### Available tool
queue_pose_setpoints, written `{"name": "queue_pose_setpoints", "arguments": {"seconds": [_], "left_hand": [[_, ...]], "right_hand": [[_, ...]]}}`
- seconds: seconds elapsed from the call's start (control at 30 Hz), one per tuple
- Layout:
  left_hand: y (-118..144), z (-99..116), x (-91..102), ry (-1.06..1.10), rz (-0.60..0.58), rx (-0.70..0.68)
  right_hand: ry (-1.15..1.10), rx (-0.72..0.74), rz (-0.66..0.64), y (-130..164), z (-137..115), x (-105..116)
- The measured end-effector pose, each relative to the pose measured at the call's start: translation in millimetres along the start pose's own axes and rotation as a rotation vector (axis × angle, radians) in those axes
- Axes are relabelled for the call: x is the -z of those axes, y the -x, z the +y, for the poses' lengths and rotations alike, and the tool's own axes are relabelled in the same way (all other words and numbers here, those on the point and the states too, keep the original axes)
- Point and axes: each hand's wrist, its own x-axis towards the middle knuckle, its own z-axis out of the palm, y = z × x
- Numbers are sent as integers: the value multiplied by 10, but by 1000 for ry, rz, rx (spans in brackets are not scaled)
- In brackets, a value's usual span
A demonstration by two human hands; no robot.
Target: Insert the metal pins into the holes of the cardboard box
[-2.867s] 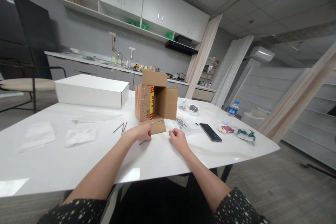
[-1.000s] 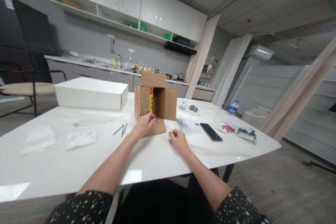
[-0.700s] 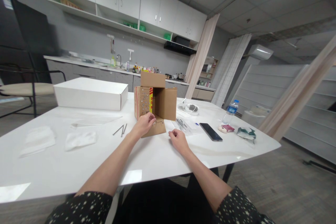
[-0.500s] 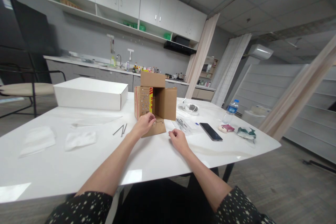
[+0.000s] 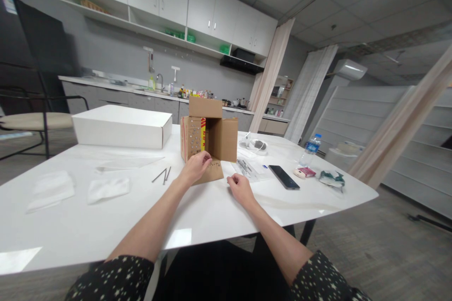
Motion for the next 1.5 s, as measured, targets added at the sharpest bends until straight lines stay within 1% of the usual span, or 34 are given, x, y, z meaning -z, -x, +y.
{"name": "queue_pose_setpoints", "arguments": {"seconds": [0.13,0.23,0.43,0.67,0.93,1.07,1.27,1.5], "left_hand": [[-5,0,-10,14,8,4],[-10,-13,-16,-14,8,-7],[-9,-2,-9,-153,-13,-48],[-4,69,2,-317,-72,-58],[-2,149,36,-431,-118,-70],[-4,129,11,-466,-139,-96],[16,69,-43,-545,-208,-150],[53,57,-51,-621,-201,-166]], "right_hand": [[16,-2,-4,2,-16,6],[15,-9,-10,7,-44,20],[12,-23,-8,13,-71,29],[9,-15,-1,12,-59,23],[1,-10,0,6,-32,11],[3,-4,-8,0,-20,5],[5,-10,-4,4,-32,14],[3,-11,1,5,-19,12]]}}
